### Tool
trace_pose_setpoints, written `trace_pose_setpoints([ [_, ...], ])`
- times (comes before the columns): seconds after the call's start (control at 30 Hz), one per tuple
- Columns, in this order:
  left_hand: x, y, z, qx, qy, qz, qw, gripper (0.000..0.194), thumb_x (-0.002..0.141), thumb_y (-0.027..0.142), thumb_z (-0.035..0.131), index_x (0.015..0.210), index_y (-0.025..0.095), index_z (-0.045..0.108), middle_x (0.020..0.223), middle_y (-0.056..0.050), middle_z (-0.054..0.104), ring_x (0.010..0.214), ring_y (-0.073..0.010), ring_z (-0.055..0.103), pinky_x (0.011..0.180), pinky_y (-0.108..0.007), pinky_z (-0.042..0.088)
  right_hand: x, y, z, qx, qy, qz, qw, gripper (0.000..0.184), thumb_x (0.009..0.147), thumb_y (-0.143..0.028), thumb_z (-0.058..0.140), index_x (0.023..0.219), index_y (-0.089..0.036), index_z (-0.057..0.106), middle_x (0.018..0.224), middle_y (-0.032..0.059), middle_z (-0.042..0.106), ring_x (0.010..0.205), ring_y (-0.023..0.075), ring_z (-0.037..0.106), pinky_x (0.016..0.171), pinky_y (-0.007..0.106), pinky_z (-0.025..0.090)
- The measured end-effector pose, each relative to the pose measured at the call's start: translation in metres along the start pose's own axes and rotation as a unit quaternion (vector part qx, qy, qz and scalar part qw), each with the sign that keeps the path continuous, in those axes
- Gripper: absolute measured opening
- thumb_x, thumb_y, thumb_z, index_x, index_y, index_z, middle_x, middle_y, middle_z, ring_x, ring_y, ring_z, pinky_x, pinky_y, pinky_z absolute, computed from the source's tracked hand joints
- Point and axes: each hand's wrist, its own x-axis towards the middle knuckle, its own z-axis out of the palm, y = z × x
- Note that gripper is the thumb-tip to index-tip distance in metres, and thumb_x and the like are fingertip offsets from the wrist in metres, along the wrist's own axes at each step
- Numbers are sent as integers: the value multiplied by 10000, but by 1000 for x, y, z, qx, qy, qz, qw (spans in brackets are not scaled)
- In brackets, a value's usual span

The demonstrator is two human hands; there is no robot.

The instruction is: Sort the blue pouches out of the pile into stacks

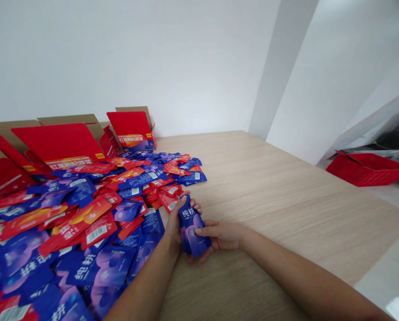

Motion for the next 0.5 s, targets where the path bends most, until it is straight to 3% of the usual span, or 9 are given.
trace_pose_setpoints([
  [0.13, 6, -2, -4, 20, 32, 6, 999, 199, 744, 305, 661, 904, 224, 574, 611, 47, 531, 643, -128, 612, 715, -299, 538, 4, 5, -2, 26, 89, -48, 995, 467, 638, -404, 779, 973, -136, 595, 874, 52, 698, 775, 157, 673, 755, 316, 542],
  [0.2, 7, -2, -5, 36, 70, 11, 997, 255, 764, 368, 644, 954, 211, 579, 677, 19, 600, 710, -153, 644, 743, -315, 538, 5, 5, -3, 13, 101, -52, 993, 473, 649, -411, 769, 987, -132, 591, 868, 59, 692, 758, 167, 667, 707, 322, 551],
  [0.33, 6, -4, -3, 95, 96, -58, 989, 490, 793, 557, 534, 1006, 123, 611, 818, -96, 684, 773, -214, 668, 682, -316, 552, 9, 1, -6, -14, 160, -114, 980, 468, 703, -459, 708, 1036, -168, 556, 885, 50, 683, 731, 169, 663, 571, 274, 549],
  [0.43, 3, -9, -1, 141, 84, -72, 984, 382, 761, 423, 642, 994, 120, 629, 787, -82, 700, 712, -204, 673, 625, -284, 550, 13, -2, -10, -59, 243, -183, 951, 449, 720, -483, 675, 1032, -196, 526, 846, 26, 682, 681, 150, 655, 522, 252, 545],
  [0.5, 3, -13, 0, 155, 79, -68, 982, 331, 724, 309, 698, 992, 126, 632, 765, -63, 705, 674, -193, 674, 599, -269, 548, 15, -2, -11, -131, 278, -178, 935, 461, 744, -530, 620, 1041, -201, 491, 723, -1, 669, 554, 139, 635, 456, 244, 524],
])
